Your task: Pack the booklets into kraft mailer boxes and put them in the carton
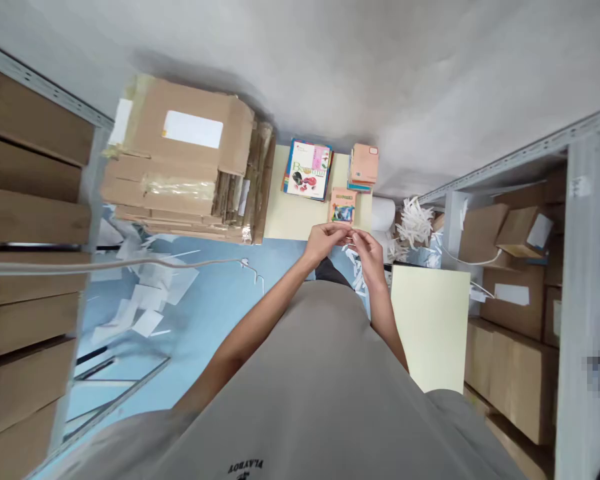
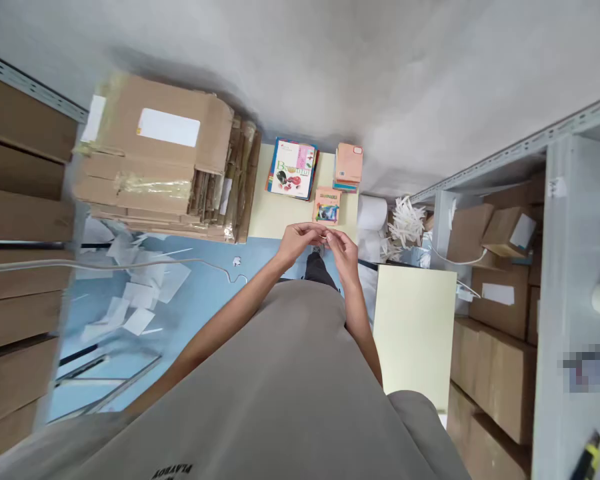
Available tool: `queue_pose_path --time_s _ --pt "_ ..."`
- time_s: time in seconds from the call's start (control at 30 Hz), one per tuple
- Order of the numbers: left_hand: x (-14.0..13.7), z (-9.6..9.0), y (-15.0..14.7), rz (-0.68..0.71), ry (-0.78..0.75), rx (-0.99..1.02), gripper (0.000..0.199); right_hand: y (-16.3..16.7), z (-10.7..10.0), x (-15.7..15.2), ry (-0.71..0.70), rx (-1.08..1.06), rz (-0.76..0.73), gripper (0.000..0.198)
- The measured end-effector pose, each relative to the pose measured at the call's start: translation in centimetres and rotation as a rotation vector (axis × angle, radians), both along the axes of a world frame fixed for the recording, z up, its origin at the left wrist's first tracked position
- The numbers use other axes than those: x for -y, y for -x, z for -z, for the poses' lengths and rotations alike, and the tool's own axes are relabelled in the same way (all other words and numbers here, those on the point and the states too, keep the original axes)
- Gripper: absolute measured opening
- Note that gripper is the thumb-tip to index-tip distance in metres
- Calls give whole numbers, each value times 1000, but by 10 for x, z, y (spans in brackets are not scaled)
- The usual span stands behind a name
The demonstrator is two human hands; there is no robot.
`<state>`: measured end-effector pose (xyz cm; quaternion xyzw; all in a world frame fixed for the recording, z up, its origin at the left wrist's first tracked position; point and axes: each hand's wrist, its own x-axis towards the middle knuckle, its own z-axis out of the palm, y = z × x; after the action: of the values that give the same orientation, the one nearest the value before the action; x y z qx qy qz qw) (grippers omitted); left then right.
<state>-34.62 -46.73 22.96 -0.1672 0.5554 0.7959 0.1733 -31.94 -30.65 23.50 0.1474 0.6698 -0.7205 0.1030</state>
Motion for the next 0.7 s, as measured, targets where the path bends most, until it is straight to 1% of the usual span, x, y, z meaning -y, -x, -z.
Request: queue_pose_path --time_s 0.1,0.17,0.23,0.3,0.4,0.47,0.5,0.53,0.6,0.7 --pt "15 13 42 -51 83 42 33 61 19 4 8 44 -88 61" --pt "24 28 66 -101 137 93 31 97 38 6 17 90 -149 63" --pt "35 49 85 -155 211 141 31 129 61 14 10 130 -206 65" --pt "52 72 102 -203 343 164 33 157 85 29 -20 142 -248 65" --pt "85 105 124 -229 679 113 45 193 116 63 -98 136 -321 62" --pt "105 123 139 -158 866 84 53 211 131 89 -200 130 -396 59" --pt "114 129 146 -102 916 77 55 218 136 102 -259 123 -428 58" --pt "120 134 153 -48 939 74 55 223 141 113 -318 117 -455 56" --pt "129 141 162 31 936 73 52 227 150 132 -415 116 -488 54" --pt "134 143 167 53 919 139 52 219 161 150 -479 107 -519 52"
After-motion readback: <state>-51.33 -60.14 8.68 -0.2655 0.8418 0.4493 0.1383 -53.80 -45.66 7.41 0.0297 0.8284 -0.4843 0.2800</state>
